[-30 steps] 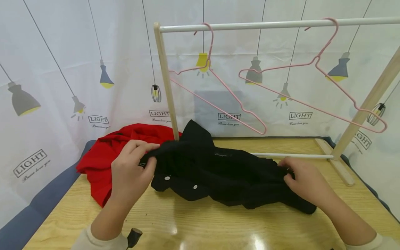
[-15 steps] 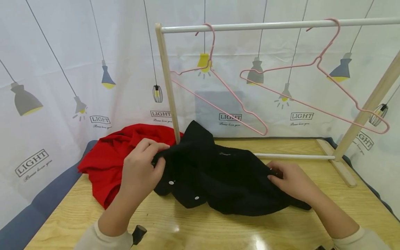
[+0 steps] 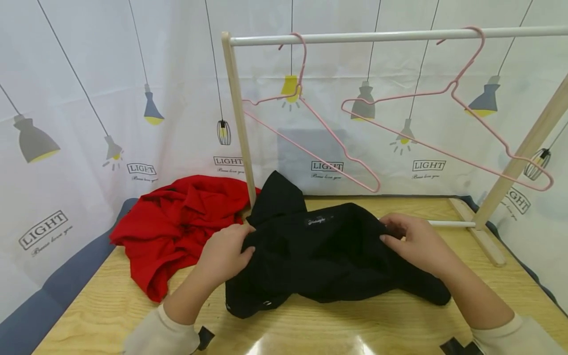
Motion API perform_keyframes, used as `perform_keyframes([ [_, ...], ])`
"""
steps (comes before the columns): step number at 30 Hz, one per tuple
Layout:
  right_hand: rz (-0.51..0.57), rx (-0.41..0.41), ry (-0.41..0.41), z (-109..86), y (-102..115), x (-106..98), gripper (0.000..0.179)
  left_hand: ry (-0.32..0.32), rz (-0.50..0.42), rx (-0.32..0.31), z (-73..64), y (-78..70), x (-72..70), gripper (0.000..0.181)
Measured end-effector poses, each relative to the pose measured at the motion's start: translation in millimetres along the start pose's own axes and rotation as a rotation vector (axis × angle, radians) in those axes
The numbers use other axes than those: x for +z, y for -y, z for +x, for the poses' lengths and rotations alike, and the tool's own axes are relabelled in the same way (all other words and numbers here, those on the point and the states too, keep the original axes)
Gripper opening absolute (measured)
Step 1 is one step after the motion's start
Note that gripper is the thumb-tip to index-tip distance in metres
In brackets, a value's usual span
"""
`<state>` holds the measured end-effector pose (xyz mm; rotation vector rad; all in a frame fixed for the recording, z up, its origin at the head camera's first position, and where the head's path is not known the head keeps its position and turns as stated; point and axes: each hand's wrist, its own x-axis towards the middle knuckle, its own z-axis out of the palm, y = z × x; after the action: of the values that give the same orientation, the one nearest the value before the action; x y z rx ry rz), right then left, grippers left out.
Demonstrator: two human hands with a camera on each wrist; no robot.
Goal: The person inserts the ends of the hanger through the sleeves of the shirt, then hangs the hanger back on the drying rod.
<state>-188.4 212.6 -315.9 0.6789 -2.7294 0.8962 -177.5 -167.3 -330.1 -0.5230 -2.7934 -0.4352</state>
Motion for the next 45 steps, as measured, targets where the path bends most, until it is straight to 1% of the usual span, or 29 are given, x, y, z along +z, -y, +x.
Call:
perform_keyframes([
  [2,-0.022,-0.008,-0.004,0.6,-0.5,-1.8,0.018,-0.015,-0.031,-0.009,1.1,0.5,-0.9,0.026],
  [7,-0.077,-0.018,-0.012,2.2,-3.8,-6.1,0.019,-0.13,-0.087,-0.038,6.0,1.4,-10.4,0.015],
  [10,-0.075,-0.01,0.004,4.8,-6.3,-5.5,0.019,-0.165,-0.111,-0.048,10.2,0.1,-15.1,0.012],
  [12,-0.062,-0.001,0.029,6.7,-8.5,-3.4,0.018,-0.161,-0.127,-0.052,13.7,-1.1,-16.0,0.012],
  [16,-0.041,0.023,0.1,6.9,-13.1,-0.2,0.019,-0.134,-0.153,-0.065,21.1,-1.3,-14.7,0.013],
  [20,-0.013,0.042,0.156,2.7,-13.5,-2.2,0.024,-0.106,-0.157,-0.077,25.7,0.9,-14.7,0.013],
  [23,0.04,0.065,0.196,-0.6,-11.5,-6.7,0.026,-0.079,-0.155,-0.079,28.0,2.9,-15.6,0.014],
  [25,0.047,0.068,0.196,-2.8,-10.1,-11.9,0.026,-0.067,-0.158,-0.074,29.5,3.6,-16.6,0.014],
  [27,0.031,0.08,0.177,-4.9,-8.5,-20.4,0.026,-0.06,-0.155,-0.063,31.2,3.8,-17.3,0.014],
  [30,-0.07,0.075,0.103,-6.7,-7.4,-38.2,0.025,-0.053,-0.143,-0.049,33.6,3.2,-18.5,0.013],
  [34,-0.198,0.082,0.043,-7.4,-8.7,-64.2,0.027,-0.043,-0.133,-0.039,35.3,1.6,-20.6,0.012],
  [36,-0.234,0.102,0.036,-6.4,-10.2,-77.4,0.031,-0.042,-0.132,-0.039,35.7,0.8,-21.6,0.012],
  [38,-0.288,0.128,0.012,-5.2,-11.5,-90.1,0.035,-0.039,-0.131,-0.039,35.9,0.3,-22.2,0.012],
  [43,-0.486,0.203,-0.082,1.3,-9.4,-122.1,0.041,-0.031,-0.122,-0.047,35.5,0.6,-22.0,0.012],
  [45,-0.539,0.227,-0.116,6.6,-7.9,-135.1,0.042,-0.029,-0.119,-0.052,34.8,1.0,-21.7,0.012],
])
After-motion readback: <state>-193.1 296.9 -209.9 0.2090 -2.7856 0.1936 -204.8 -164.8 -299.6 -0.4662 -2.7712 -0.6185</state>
